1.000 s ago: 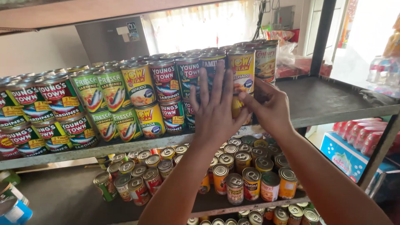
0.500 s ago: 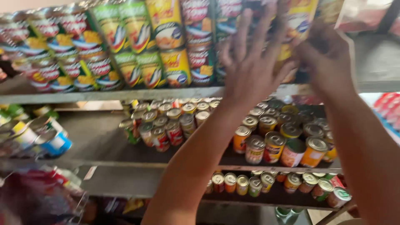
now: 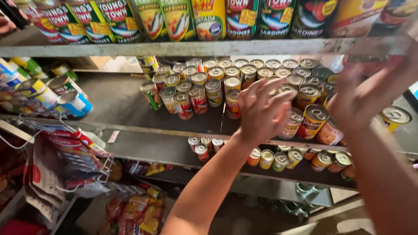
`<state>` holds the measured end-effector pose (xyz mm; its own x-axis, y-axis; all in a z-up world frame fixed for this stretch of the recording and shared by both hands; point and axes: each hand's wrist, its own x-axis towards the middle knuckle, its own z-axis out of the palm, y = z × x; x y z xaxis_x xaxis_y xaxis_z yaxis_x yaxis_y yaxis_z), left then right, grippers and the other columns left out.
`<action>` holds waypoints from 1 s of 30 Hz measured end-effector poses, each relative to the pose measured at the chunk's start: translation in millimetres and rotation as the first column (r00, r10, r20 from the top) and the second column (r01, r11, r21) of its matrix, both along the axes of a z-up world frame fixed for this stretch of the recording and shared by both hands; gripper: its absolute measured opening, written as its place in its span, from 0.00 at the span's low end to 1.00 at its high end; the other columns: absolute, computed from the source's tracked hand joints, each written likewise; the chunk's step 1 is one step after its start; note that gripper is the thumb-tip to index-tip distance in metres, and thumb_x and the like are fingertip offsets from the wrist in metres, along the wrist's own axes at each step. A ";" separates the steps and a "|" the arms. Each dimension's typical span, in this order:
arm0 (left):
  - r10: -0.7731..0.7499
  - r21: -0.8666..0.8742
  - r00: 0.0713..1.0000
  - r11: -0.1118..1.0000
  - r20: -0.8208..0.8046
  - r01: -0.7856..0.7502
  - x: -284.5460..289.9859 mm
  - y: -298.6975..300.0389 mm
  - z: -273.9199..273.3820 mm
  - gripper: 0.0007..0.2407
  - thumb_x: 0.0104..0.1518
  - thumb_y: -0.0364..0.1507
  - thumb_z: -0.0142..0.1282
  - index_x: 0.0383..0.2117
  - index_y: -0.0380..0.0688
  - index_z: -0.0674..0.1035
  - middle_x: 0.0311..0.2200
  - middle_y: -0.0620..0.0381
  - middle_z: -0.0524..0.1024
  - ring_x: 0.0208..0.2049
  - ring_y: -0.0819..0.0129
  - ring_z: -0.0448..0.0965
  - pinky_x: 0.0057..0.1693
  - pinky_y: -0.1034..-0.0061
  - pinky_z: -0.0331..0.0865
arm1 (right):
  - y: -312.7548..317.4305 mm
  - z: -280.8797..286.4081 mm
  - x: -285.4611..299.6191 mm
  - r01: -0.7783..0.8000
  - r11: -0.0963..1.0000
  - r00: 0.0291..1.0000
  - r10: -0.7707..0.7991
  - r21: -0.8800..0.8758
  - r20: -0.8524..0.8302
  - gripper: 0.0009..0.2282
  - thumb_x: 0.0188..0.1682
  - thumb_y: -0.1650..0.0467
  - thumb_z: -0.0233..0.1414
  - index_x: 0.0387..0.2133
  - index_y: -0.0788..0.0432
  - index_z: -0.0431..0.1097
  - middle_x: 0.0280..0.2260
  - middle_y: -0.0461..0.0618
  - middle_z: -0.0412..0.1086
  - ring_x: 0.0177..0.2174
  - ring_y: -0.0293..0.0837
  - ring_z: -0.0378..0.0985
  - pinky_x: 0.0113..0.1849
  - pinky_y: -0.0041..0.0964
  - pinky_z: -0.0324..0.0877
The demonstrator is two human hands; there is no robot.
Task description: Organizing and stocking various canned goods on grocery store shelves.
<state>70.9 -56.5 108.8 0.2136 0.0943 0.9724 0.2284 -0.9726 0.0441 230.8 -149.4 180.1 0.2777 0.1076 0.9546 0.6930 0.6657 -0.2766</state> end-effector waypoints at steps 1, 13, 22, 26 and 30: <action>0.023 -0.059 1.000 0.998 -0.008 -0.023 -8.0 4.5 -11.5 0.13 0.58 0.31 0.60 0.49 0.62 0.80 0.60 0.67 0.70 0.64 0.59 0.65 0.68 0.63 0.53 | -1.3 -14.0 -11.6 0.297 0.952 0.939 -0.305 0.068 0.161 0.23 0.58 0.65 0.50 0.59 0.66 0.52 0.55 0.58 0.58 0.54 0.52 0.61 0.55 0.52 0.60; 0.533 -0.285 0.839 0.792 -0.109 -0.540 -82.7 78.4 -69.3 0.16 0.53 0.34 0.57 0.50 0.52 0.78 0.59 0.50 0.68 0.63 0.47 0.62 0.64 0.46 0.57 | 53.6 -135.9 -108.4 0.234 0.875 0.903 -0.035 -0.423 0.427 0.13 0.49 0.72 0.54 0.48 0.59 0.71 0.44 0.55 0.70 0.46 0.58 0.71 0.49 0.53 0.66; 0.662 -0.283 0.725 0.670 -0.191 -0.686 -107.0 114.0 -70.5 0.07 0.55 0.34 0.63 0.37 0.58 0.79 0.55 0.60 0.70 0.62 0.49 0.62 0.56 0.45 0.56 | 87.7 -169.0 -120.6 0.153 0.730 0.965 0.033 -0.666 0.259 0.09 0.49 0.72 0.56 0.42 0.57 0.74 0.36 0.54 0.75 0.31 0.56 0.78 0.33 0.46 0.72; 0.493 -0.310 0.844 0.785 -0.212 -0.537 -112.4 116.5 -80.4 0.05 0.59 0.28 0.62 0.35 0.51 0.76 0.42 0.60 0.74 0.50 0.55 0.72 0.50 0.53 0.62 | 88.5 -170.4 -123.1 0.056 0.641 0.995 0.029 -0.766 0.097 0.11 0.49 0.68 0.59 0.44 0.56 0.74 0.34 0.50 0.76 0.30 0.49 0.81 0.33 0.42 0.74; 0.339 -0.288 0.932 0.886 -0.129 -0.363 -111.6 92.1 -77.5 0.08 0.53 0.21 0.59 0.36 0.47 0.74 0.42 0.55 0.73 0.48 0.49 0.71 0.56 0.60 0.66 | 87.3 -164.9 -123.2 0.089 0.607 0.995 -0.017 -0.790 0.099 0.18 0.45 0.65 0.63 0.48 0.56 0.73 0.36 0.52 0.76 0.33 0.49 0.80 0.35 0.42 0.74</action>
